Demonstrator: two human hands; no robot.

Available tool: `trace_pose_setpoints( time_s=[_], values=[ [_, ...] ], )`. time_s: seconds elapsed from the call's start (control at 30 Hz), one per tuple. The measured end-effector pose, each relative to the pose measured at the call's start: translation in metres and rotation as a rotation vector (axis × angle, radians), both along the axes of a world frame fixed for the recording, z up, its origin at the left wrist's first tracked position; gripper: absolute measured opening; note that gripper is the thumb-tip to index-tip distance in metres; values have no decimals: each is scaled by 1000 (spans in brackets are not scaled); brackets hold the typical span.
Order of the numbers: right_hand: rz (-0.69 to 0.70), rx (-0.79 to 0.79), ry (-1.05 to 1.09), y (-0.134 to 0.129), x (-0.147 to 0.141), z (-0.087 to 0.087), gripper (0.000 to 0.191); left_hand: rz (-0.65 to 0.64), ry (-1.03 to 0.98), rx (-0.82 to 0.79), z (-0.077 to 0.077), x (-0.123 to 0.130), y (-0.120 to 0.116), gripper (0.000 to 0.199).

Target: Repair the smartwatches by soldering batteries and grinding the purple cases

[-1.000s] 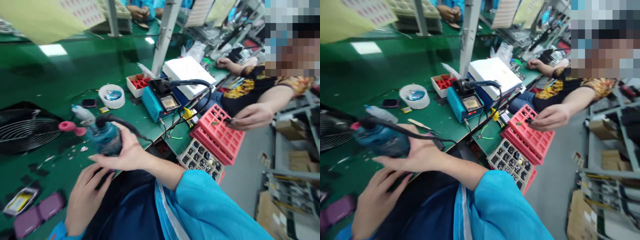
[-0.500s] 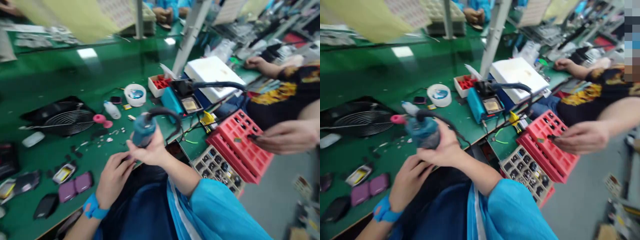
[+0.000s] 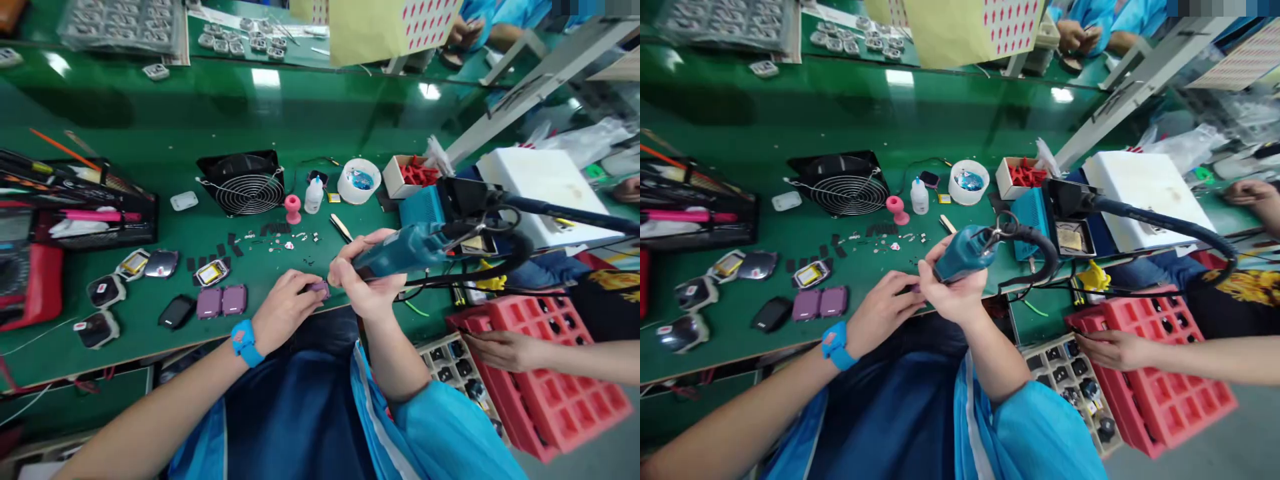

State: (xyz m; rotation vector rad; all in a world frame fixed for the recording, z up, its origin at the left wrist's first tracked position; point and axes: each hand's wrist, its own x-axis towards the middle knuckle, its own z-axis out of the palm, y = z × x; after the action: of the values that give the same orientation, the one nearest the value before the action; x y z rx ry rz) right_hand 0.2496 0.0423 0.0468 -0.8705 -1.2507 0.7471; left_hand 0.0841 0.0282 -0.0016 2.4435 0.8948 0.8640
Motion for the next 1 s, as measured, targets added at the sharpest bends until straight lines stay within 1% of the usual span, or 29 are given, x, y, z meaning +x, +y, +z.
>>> trace_pose_setpoints(
  time_s=[0.17,0.27,0.43,0.5,0.6,0.67,0.73,0.87,1.0],
  values=[
    [-13,-52,-9,0,-3,2,43,-1,-8,-16,-2,0,0,15],
    [-22,-31,-40,-1,-3,0,41,-14,-12,-21,-3,-1,0,14],
    [71,-85,-108,1,2,-4,32,-27,10,10,-3,-2,1,18],
    [107,-85,-183,2,3,-3,28,-30,38,12,-3,-2,1,21],
    [152,-59,-254,4,5,-1,28,-40,72,7,-4,-3,2,23],
    [172,-30,-229,4,6,-2,28,-46,84,-5,-5,-3,1,24],
    [157,-15,-173,4,6,-3,29,-45,88,-19,-5,-3,1,23],
    [86,-47,-74,3,5,-7,31,-47,72,-43,-5,-2,0,22],
    [91,-60,-49,1,3,-4,37,-53,68,-50,-5,-1,0,23]
  ],
)
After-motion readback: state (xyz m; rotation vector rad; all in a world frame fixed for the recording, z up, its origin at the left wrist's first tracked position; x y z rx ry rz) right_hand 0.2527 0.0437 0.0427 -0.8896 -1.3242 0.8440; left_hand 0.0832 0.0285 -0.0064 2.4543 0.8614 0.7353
